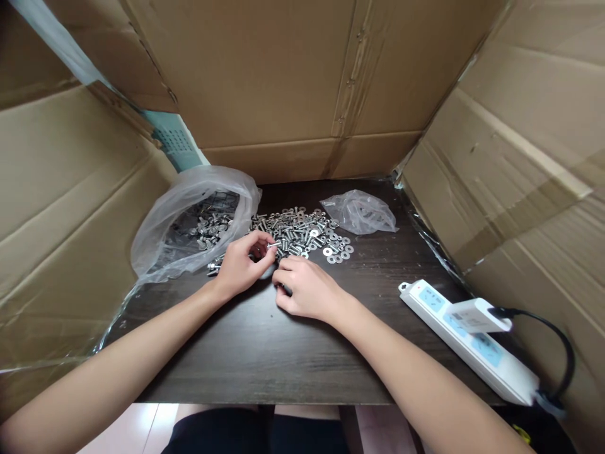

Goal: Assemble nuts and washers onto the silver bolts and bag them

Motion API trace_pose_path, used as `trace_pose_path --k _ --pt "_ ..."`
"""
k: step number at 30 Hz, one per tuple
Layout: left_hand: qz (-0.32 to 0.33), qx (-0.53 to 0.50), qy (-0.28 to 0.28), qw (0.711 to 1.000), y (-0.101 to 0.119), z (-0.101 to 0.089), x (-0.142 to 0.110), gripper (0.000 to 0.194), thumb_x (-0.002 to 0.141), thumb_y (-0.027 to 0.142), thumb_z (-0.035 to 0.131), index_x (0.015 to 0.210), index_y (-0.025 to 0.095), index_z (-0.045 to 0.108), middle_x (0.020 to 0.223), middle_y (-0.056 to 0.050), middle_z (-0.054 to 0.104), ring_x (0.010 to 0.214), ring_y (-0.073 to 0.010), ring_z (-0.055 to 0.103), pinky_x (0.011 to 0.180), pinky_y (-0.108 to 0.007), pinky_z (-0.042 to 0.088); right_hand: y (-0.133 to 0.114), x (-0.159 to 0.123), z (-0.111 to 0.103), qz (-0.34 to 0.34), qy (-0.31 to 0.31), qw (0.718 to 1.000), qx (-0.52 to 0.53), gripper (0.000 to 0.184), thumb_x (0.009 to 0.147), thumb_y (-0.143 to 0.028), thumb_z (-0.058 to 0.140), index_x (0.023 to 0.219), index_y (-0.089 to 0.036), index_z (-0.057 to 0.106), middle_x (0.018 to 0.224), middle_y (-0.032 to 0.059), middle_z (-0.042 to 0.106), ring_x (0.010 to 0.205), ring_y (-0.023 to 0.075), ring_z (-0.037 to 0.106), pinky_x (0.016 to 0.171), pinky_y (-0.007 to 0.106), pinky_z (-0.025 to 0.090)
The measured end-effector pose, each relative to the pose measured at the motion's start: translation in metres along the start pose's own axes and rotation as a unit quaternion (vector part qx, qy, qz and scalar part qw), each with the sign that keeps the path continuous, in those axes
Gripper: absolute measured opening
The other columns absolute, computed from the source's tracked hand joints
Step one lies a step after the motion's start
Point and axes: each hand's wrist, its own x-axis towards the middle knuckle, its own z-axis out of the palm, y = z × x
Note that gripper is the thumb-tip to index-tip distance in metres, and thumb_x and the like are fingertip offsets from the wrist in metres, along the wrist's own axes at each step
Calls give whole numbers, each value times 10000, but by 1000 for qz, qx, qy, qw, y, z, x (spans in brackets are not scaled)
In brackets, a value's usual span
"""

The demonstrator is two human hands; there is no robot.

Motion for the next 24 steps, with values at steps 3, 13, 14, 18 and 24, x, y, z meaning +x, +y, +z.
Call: trace_pose_path --k 3,13,14,18,24 --pt "4 1 5 1000 0 -1 0 55 868 203 634 917 181 636 732 17 647 619 -107 582 614 -224 469 1 2 0 24 78 995 63 176 741 -55 589 792 -179 703 767 32 627 713 172 568 693 304 485" --pt "80 1 -53 995 -1 0 -4 76 869 201 633 943 186 638 747 20 647 665 -109 599 664 -222 483 18 11 0 294 237 858 348 150 722 -261 673 845 -190 723 769 19 705 672 162 642 628 290 524" --pt "82 -2 -54 995 -1 0 -4 79 869 200 633 947 184 638 750 19 650 666 -109 602 666 -221 485 18 11 2 292 233 857 354 151 722 -259 681 850 -190 723 775 21 713 677 163 649 636 292 532" --pt "73 -6 -49 996 -1 0 -4 75 874 201 628 946 183 641 748 15 660 655 -110 604 654 -221 488 17 11 6 272 213 860 374 139 755 -273 705 871 -197 720 833 32 743 732 176 689 701 317 574" --pt "48 0 -32 998 -2 0 -3 73 883 211 626 949 187 646 736 16 656 647 -112 601 646 -219 487 21 11 6 256 202 864 383 186 794 -321 750 933 -200 726 915 50 735 850 198 712 818 363 608"
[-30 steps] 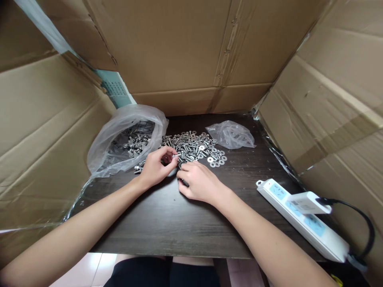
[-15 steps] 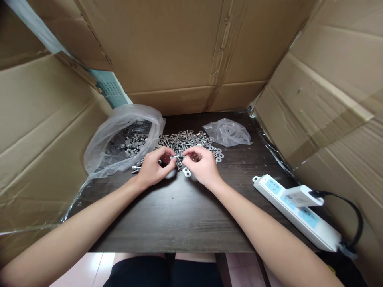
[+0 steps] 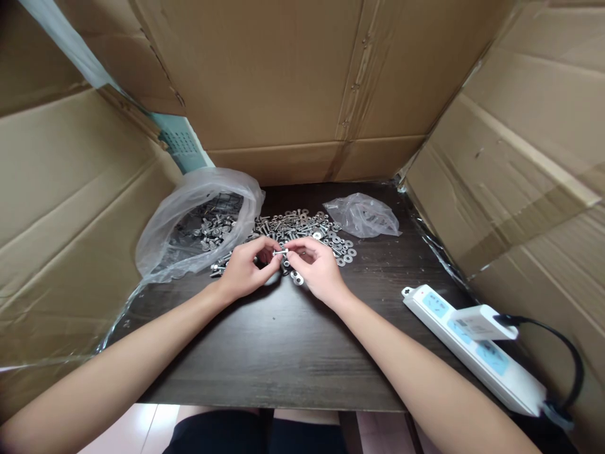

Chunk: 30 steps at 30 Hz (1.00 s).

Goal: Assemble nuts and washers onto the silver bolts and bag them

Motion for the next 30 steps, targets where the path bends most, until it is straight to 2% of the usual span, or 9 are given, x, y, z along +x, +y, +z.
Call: trace_pose_path --k 8,15,17,20,22,24,27,30 --pt "3 -12 1 1000 0 -1 1 67 893 198 619 952 180 647 745 14 659 644 -107 599 634 -210 487 2 -1 1 -34 -1 999 0 164 827 -299 753 963 -208 756 990 57 661 882 188 694 807 343 608" --pt "15 8 3 1000 0 -2 1 75 895 199 616 962 182 644 779 0 676 668 -124 610 654 -236 491 -1 -3 1 -46 -12 998 -33 235 855 -410 748 983 -213 744 1000 64 658 883 196 679 791 342 594" --pt "25 11 -4 1000 1 -1 0 78 902 204 612 970 183 644 795 -5 679 686 -131 617 673 -246 496 -3 -3 0 -37 -7 997 -62 241 879 -436 717 887 -196 727 879 49 670 778 183 662 709 319 564" --pt "54 5 -46 997 6 2 -3 84 923 216 595 984 186 645 854 -26 698 743 -145 638 726 -265 514 -10 -3 -3 -22 29 986 -160 476 982 -479 555 607 -188 598 575 5 555 563 149 544 570 296 439" --pt "60 -1 -61 996 8 4 -3 88 935 225 585 988 189 646 877 -32 707 759 -150 645 740 -272 521 -15 -3 -6 -43 57 975 -208 529 1022 -452 461 572 -192 560 536 1 514 540 145 502 564 302 392" --pt "48 2 -44 998 7 5 -3 86 937 233 591 990 193 647 860 -24 704 744 -147 641 735 -271 518 -19 -3 -9 -83 59 969 -227 410 1008 -368 460 670 -190 608 624 12 565 598 154 522 598 302 397" --pt "23 6 -7 1000 4 2 -1 78 932 233 608 983 189 647 830 -14 694 721 -138 631 711 -258 506 -20 -3 -9 -113 24 968 -223 161 933 -265 533 850 -192 650 782 21 614 634 148 528 602 291 413" --pt "9 4 11 1000 1 -1 0 73 928 225 611 975 181 646 821 -13 690 713 -131 626 687 -246 495 -15 -4 -7 -107 -7 973 -204 107 889 -237 589 966 -192 649 821 14 607 586 128 506 571 281 418"
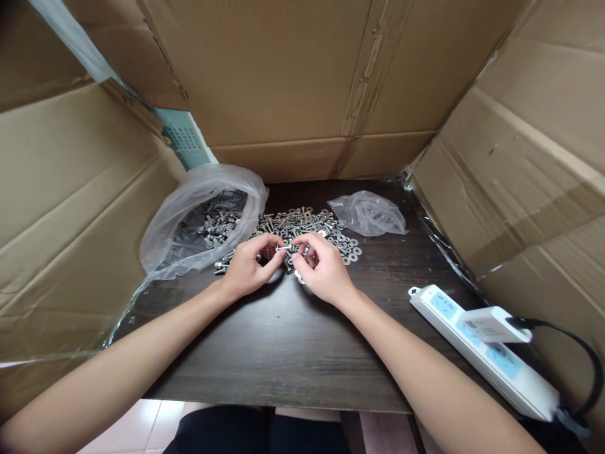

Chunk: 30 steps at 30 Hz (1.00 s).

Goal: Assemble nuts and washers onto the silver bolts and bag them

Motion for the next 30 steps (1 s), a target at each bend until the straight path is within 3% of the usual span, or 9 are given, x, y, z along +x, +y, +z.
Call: trace_pose_path --k 8,12,14,17,20,23,26,28,30 --pt "4 1 -11 1000 -1 1 -1 88 931 237 600 984 184 647 832 -16 695 715 -136 627 694 -257 498 3 0 3 -29 -4 999 -27 100 927 -255 586 957 -198 663 827 24 619 642 146 539 592 280 436" --pt "14 7 -24 1000 -1 1 0 79 934 231 597 978 186 644 823 -9 688 712 -134 616 709 -256 491 1 1 -1 18 -10 998 -57 527 1031 -400 473 543 -204 520 558 9 529 548 148 507 590 306 400" --pt "14 8 -28 999 -1 1 0 80 938 235 597 980 186 644 828 -8 688 719 -133 617 713 -252 487 0 2 -3 28 17 998 -55 602 1054 -418 406 491 -211 457 517 13 505 529 149 497 589 315 389" --pt "5 10 -22 1000 0 1 1 82 941 238 598 980 185 646 823 -5 689 718 -130 620 709 -247 480 -3 2 -4 -1 43 998 -46 410 1015 -341 455 645 -204 564 633 20 572 615 166 532 617 308 407" --pt "7 11 -22 1000 0 1 1 81 934 226 600 984 183 646 833 -5 694 720 -129 623 704 -246 477 -4 2 -2 -4 20 999 -36 119 931 -273 560 874 -203 638 727 8 590 615 155 523 588 289 414" --pt "9 12 -24 1000 -1 0 0 89 932 223 598 994 183 648 853 -12 701 730 -134 628 708 -250 482 -3 0 2 -16 -7 999 -32 110 893 -245 597 971 -200 659 749 0 580 580 136 498 570 277 416" --pt "12 16 -28 999 -1 0 -1 91 930 224 603 997 183 649 840 -12 699 724 -137 627 712 -252 484 -1 -1 3 -22 -19 999 -41 104 901 -259 591 927 -193 667 716 -1 582 575 132 497 564 269 407" --pt "21 15 -34 999 0 1 -1 85 931 224 605 993 180 646 834 -11 693 726 -135 625 716 -250 484 0 0 1 2 -16 998 -58 286 946 -336 556 702 -194 606 583 -19 505 522 123 453 527 268 361" --pt "33 13 -38 999 0 1 -2 77 937 224 602 986 178 641 832 -10 687 736 -134 625 727 -249 486 -1 1 -2 47 17 995 -81 561 997 -443 484 494 -207 405 458 -33 347 452 108 355 482 276 280"
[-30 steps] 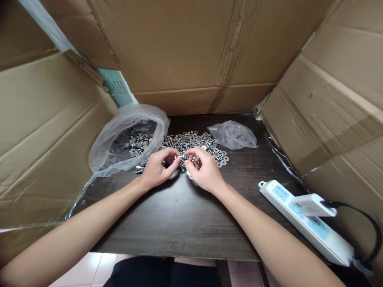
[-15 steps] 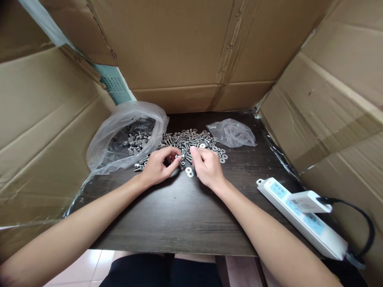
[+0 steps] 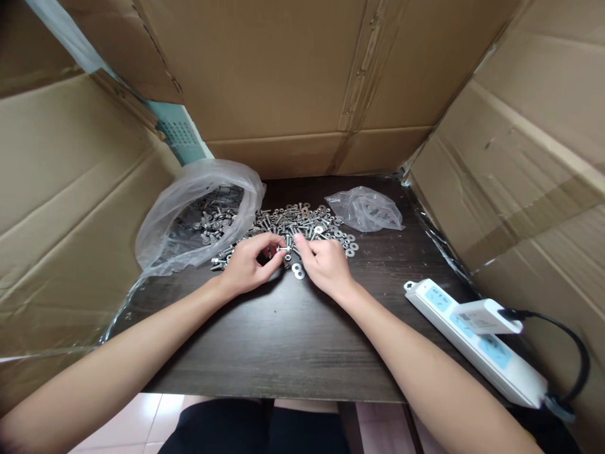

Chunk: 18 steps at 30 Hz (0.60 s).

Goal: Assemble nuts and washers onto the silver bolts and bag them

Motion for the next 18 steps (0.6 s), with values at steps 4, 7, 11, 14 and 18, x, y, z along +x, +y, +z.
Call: trace_pose_path --k 4,7,11,14,18 --pt "1 -1 9 1000 -1 0 0 79 945 225 598 991 176 640 834 -6 682 730 -128 618 719 -244 482 -5 0 -5 -13 44 999 20 487 1002 -386 466 551 -201 481 519 -12 447 509 123 431 523 278 333" --pt "-11 -3 20 1000 -2 -1 1 81 936 213 604 994 172 644 819 0 678 709 -119 612 697 -234 477 -8 0 -2 -48 -13 997 62 105 907 -273 584 885 -191 646 695 -8 585 567 131 506 559 268 403" --pt "-17 -5 15 1000 -3 -1 1 87 907 202 630 986 174 655 803 8 681 693 -115 614 684 -228 483 -5 -2 4 -47 -46 996 64 96 901 -242 596 970 -201 649 725 -12 600 570 132 515 580 273 428" --pt "-25 -19 4 999 -4 -1 0 107 889 205 662 992 178 660 816 6 699 697 -114 633 677 -223 501 -2 -2 4 -51 -51 996 48 92 924 -229 576 973 -199 648 783 10 638 621 144 547 604 277 442" --pt "-21 -38 11 999 -6 0 -1 179 891 215 690 1062 173 657 847 -3 721 726 -115 670 690 -217 534 0 -2 3 -74 -47 996 32 104 942 -208 551 1003 -199 635 879 37 676 711 165 599 644 283 461"
